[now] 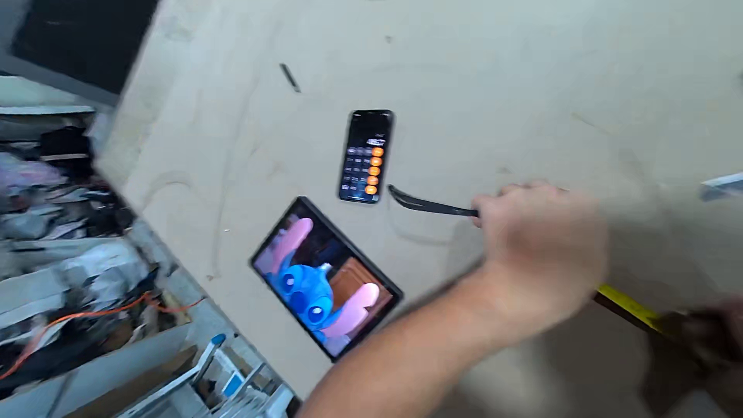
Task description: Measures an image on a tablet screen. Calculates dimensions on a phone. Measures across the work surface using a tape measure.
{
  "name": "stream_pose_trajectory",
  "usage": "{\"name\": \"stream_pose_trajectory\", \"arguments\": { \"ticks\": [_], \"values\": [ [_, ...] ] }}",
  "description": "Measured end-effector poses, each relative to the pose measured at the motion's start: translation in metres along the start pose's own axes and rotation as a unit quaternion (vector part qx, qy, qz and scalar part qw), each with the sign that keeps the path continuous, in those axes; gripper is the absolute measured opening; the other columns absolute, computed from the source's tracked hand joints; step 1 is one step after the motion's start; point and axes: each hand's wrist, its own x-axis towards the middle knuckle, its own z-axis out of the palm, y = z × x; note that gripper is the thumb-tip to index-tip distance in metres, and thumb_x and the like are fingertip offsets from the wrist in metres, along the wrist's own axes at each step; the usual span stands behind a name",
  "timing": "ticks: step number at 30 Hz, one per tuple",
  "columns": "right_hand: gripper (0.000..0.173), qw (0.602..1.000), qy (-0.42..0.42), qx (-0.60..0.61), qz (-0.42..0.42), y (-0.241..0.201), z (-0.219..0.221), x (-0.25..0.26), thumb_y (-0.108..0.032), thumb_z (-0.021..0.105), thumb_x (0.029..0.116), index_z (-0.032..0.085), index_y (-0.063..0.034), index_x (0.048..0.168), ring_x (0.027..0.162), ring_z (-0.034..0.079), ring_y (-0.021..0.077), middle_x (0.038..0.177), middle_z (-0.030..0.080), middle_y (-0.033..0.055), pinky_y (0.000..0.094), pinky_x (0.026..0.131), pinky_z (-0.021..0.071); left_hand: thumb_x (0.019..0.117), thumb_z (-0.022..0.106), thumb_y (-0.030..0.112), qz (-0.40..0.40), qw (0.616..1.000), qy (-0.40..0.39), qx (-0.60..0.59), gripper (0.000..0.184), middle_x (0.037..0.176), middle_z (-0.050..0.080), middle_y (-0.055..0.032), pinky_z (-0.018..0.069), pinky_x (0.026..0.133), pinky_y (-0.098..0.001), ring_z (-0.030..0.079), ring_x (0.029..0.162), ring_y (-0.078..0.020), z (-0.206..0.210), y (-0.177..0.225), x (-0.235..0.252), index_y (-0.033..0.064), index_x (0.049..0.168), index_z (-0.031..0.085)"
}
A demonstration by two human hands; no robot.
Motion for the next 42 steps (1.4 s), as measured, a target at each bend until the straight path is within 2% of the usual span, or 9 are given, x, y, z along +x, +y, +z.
{"name": "stream_pose_trajectory", "arguments": {
  "ticks": [2,5,7,10,12,17,23,29,42],
  "values": [
    [0.009,0.998,0.060,0.002,0.000,-0.021,0.004,-0.003,-0.029,0.060,0.1045,0.067,-0.0254,0.101,0.056,0.062,0.0025,0.077,0.069,-0.0134,0.0211,0.049,0.0543,0.0817,0.077,0.029,0.002,1.000,-0.003,0.023,0.012,0.092,0.072,-0.0041,0.0532,0.054,-0.0507,0.069,0.077,-0.0271,0.004,0.000,0.001,0.0181,0.083,0.073],
    [0.014,0.997,0.067,-0.002,-0.023,-0.029,-0.002,-0.002,-0.024,0.059,0.1049,0.067,-0.0137,0.098,0.053,0.055,0.0069,0.073,0.063,-0.0048,0.0248,0.047,0.0492,0.0793,0.081,0.052,-0.016,0.993,-0.090,0.071,0.028,0.099,0.072,-0.0048,0.0526,0.060,-0.0610,0.069,0.086,-0.0332,0.000,0.006,0.013,0.0259,0.088,0.075],
    [0.014,0.997,0.054,-0.044,-0.032,-0.035,-0.005,-0.006,-0.020,0.061,0.1039,0.068,-0.0085,0.099,0.057,0.057,0.0054,0.076,0.065,-0.0034,0.0225,0.050,0.0510,0.0800,0.080,0.058,-0.016,0.990,-0.099,0.096,0.029,0.101,0.072,-0.0053,0.0514,0.062,-0.0652,0.069,0.090,-0.0358,0.001,0.005,0.017,0.0304,0.089,0.076],
    [0.012,0.998,0.028,-0.043,-0.047,-0.035,-0.009,-0.009,-0.011,0.066,0.1001,0.070,-0.0008,0.100,0.063,0.064,0.0071,0.080,0.071,0.0017,0.0240,0.054,0.0568,0.0835,0.079,0.056,0.013,0.993,-0.079,0.090,0.024,0.104,0.070,-0.0041,0.0497,0.064,-0.0670,0.067,0.093,-0.0366,0.005,-0.001,0.015,0.0324,0.089,0.077],
    [0.012,0.999,0.004,-0.021,-0.036,-0.028,-0.011,-0.009,-0.010,0.067,0.0991,0.071,0.0011,0.100,0.061,0.064,0.0095,0.079,0.071,0.0046,0.0255,0.051,0.0553,0.0830,0.078,0.058,0.022,0.994,-0.066,0.083,0.024,0.109,0.071,-0.0028,0.0494,0.066,-0.0691,0.067,0.095,-0.0367,0.009,-0.005,0.016,0.0346,0.089,0.078],
    [0.011,1.000,-0.011,0.001,-0.010,-0.020,-0.016,-0.004,-0.011,0.069,0.0985,0.072,0.0000,0.099,0.056,0.062,0.0088,0.073,0.069,0.0026,0.0241,0.046,0.0529,0.0792,0.078,0.064,0.011,0.991,-0.074,0.108,0.027,0.108,0.071,-0.0014,0.0478,0.067,-0.0695,0.066,0.097,-0.0357,0.010,-0.003,0.024,0.0369,0.083,0.077],
    [0.011,1.000,0.006,-0.009,0.010,-0.021,-0.014,-0.004,-0.012,0.069,0.0988,0.072,-0.0023,0.097,0.053,0.060,0.0072,0.071,0.068,0.0002,0.0227,0.044,0.0508,0.0772,0.081,0.062,0.009,0.989,-0.083,0.122,0.026,0.096,0.072,-0.0025,0.0476,0.065,-0.0685,0.067,0.090,-0.0344,0.008,0.001,0.030,0.0367,0.080,0.076],
    [0.011,0.999,0.010,-0.029,-0.012,-0.017,-0.013,-0.005,-0.013,0.068,0.0992,0.073,-0.0035,0.096,0.053,0.059,0.0058,0.070,0.067,-0.0012,0.0223,0.043,0.0493,0.0775,0.081,0.061,0.029,0.989,-0.083,0.115,0.026,0.103,0.072,-0.0012,0.0486,0.068,-0.0689,0.067,0.092,-0.0326,0.010,-0.003,0.031,0.0359,0.082,0.077],
    [0.012,0.999,0.014,-0.039,-0.012,-0.017,-0.013,-0.006,-0.014,0.068,0.0993,0.073,-0.0038,0.096,0.052,0.059,0.0054,0.070,0.068,-0.0014,0.0218,0.043,0.0498,0.0760,0.079,0.065,0.026,0.989,-0.081,0.121,0.027,0.105,0.072,0.0006,0.0490,0.068,-0.0685,0.067,0.094,-0.0315,0.011,-0.006,0.032,0.0381,0.081,0.077]
  ]
}}
